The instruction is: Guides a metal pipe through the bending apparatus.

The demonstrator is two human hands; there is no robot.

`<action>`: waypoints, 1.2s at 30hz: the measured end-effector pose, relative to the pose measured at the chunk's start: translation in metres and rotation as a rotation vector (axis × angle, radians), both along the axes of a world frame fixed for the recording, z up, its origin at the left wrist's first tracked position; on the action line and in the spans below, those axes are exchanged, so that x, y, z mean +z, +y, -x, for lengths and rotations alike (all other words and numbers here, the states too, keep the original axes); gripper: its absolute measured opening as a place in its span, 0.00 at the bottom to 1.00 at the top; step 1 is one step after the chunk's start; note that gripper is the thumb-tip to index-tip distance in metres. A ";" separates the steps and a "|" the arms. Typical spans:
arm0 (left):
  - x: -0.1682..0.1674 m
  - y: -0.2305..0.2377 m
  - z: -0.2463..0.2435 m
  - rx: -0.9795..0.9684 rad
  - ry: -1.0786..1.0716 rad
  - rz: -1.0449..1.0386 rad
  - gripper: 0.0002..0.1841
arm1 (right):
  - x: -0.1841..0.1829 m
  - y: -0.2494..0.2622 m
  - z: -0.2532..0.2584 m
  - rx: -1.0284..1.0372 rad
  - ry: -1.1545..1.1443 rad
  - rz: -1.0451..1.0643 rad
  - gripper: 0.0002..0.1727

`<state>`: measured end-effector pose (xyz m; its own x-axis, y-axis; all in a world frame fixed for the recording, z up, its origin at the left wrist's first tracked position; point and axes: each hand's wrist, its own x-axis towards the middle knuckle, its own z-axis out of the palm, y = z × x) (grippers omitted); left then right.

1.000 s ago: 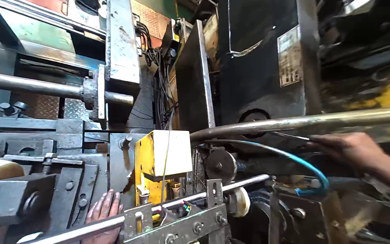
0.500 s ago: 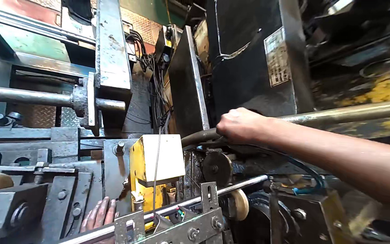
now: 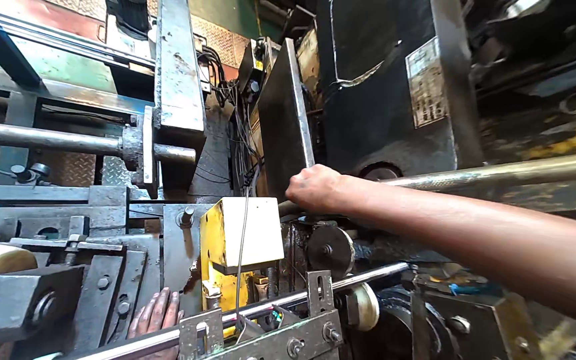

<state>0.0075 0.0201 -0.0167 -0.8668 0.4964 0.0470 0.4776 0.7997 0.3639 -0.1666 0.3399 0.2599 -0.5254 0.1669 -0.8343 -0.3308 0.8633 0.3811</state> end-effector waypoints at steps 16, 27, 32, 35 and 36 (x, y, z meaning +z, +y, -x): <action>0.021 0.004 0.007 0.007 -0.017 -0.040 0.22 | 0.047 0.163 -0.097 0.080 0.028 0.096 0.07; 0.043 0.006 0.013 0.038 0.008 -0.178 0.22 | 0.057 0.160 -0.076 -0.089 0.030 0.215 0.05; 0.034 0.006 0.008 0.020 -0.024 -0.125 0.22 | 0.061 0.146 -0.078 -0.111 0.093 0.205 0.06; 0.021 0.006 0.009 0.017 -0.004 -0.081 0.21 | 0.080 0.130 -0.067 -0.014 0.127 0.177 0.08; 0.020 0.004 0.007 0.010 -0.002 -0.062 0.21 | 0.093 0.131 -0.062 0.039 0.156 0.245 0.09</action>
